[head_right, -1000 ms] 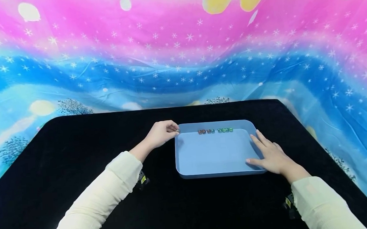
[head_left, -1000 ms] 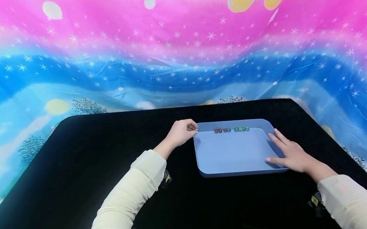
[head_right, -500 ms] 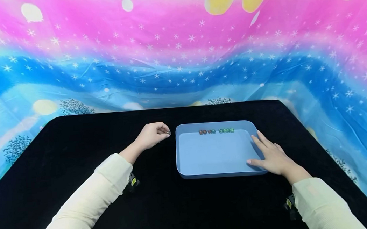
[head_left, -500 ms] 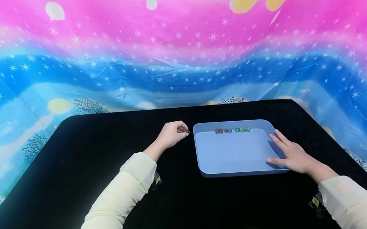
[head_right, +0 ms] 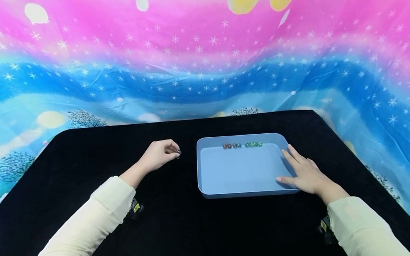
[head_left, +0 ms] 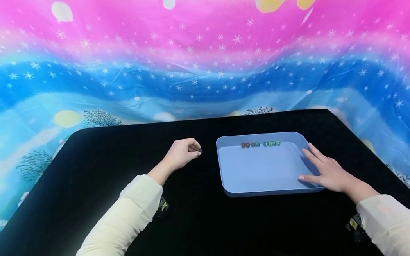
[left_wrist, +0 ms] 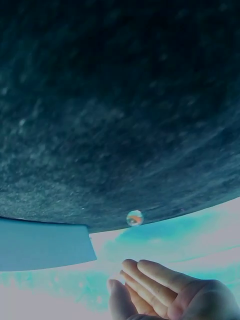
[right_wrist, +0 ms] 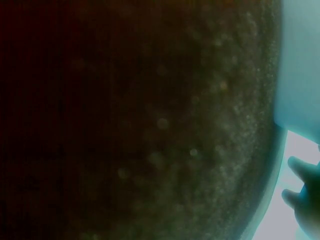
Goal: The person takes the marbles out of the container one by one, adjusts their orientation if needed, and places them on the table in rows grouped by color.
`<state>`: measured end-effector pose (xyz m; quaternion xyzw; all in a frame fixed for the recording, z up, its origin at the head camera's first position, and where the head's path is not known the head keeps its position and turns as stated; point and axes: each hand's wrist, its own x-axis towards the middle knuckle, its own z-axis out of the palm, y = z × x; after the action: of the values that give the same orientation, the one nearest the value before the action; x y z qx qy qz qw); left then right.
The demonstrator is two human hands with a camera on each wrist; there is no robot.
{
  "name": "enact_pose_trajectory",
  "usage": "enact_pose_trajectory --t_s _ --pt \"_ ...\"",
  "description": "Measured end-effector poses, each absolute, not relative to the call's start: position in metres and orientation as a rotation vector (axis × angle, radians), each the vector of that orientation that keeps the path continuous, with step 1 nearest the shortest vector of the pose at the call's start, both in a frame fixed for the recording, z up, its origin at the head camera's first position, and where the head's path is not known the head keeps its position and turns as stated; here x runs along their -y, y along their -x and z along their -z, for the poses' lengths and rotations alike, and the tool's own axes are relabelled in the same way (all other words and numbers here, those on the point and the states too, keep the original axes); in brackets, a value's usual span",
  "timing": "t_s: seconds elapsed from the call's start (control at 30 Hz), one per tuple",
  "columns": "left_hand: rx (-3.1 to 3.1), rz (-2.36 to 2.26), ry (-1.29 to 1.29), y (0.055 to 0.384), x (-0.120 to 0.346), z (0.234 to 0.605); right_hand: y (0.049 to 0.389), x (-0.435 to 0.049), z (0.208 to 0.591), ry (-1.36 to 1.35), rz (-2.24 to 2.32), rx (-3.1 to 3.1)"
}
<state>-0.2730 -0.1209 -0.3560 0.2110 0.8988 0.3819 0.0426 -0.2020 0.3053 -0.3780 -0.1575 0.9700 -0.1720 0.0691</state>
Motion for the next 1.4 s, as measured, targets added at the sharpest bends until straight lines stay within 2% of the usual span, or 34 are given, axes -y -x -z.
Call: enact_pose_trajectory --t_s 0.4,1.4 --pt "-2.8 -1.11 -0.585 0.261 0.136 0.361 0.198 -0.312 0.377 0.507 0.532 -2.9" --pt "-2.938 -0.824 -0.583 0.275 0.166 0.376 0.196 -0.31 0.373 0.509 0.525 -2.907"
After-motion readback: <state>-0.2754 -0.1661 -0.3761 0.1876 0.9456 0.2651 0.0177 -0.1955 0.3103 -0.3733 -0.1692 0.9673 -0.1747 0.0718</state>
